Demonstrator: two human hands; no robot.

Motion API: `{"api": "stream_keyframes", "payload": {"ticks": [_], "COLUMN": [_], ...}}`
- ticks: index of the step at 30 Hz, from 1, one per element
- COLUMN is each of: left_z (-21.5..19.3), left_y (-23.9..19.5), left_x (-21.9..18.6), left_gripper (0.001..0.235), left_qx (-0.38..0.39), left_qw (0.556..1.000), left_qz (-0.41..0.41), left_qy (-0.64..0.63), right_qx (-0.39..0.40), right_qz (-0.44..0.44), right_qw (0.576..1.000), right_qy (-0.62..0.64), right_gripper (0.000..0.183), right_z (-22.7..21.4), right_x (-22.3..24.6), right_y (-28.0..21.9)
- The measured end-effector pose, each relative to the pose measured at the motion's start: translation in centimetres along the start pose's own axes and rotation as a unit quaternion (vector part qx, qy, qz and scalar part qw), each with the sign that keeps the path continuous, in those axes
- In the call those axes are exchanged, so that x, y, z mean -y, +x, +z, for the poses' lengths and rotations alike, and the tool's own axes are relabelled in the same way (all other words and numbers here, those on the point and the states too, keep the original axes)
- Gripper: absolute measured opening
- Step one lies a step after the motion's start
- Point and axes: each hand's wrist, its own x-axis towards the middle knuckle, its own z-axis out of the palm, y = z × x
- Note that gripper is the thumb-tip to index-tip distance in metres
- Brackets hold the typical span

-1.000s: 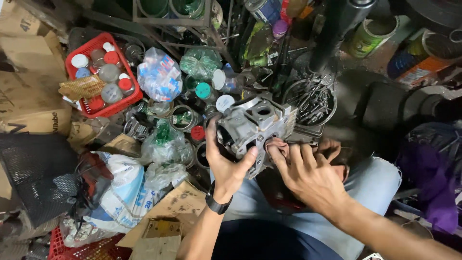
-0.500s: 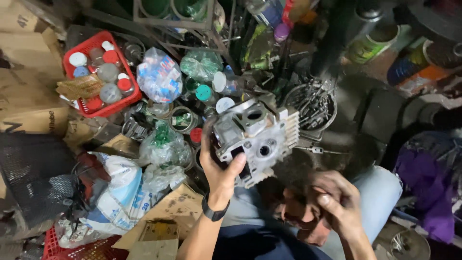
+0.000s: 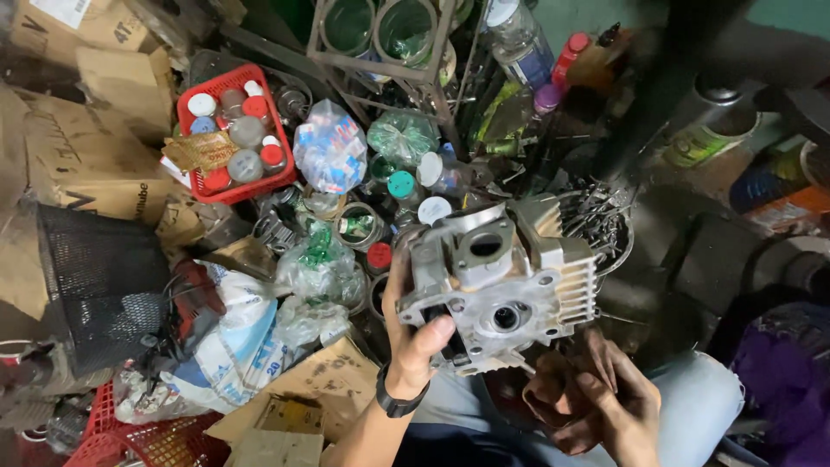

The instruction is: The person sits on the floor of a cluttered motorcycle repair workshop and works on a small engine cylinder head, positioning it under a benchtop drill press and operating the machine's handle. They then lift the part, wipe it with a cloth, handle small fasteners from a tray, and continue working on the part by hand.

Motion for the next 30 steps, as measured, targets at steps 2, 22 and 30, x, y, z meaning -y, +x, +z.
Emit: {"api": "stream_keyframes", "payload": {"ticks": [2, 22, 30], "left_z": [-0.3, 0.2, -4.0], "left_y": [-0.1, 0.1, 3.2], "left_x": [-0.4, 12.4, 26.2], "left_gripper": [0.106, 0.055, 0.064], "left_qx": [0.017, -0.153, -0.153], "left_qw": [0.996, 0.981, 0.967], "left_qz": [0.047, -0.121, -0.188], "left_qy": [0.073, 0.017, 0.084], "right_qx": [0.026, 0.070, -0.022], "right_qz": [-0.065, -0.232, -0.137], "right_qw": [0.998, 0.725, 0.841], "right_qy": [-0.006, -0.644, -0.523], "right_gripper": [0.047, 0.083, 0.097], "right_z": [0.1, 11.4, 4.1], "right_x": [0.3, 9.1, -0.4], "right_y": [-0.3, 1.7, 4.2]}}
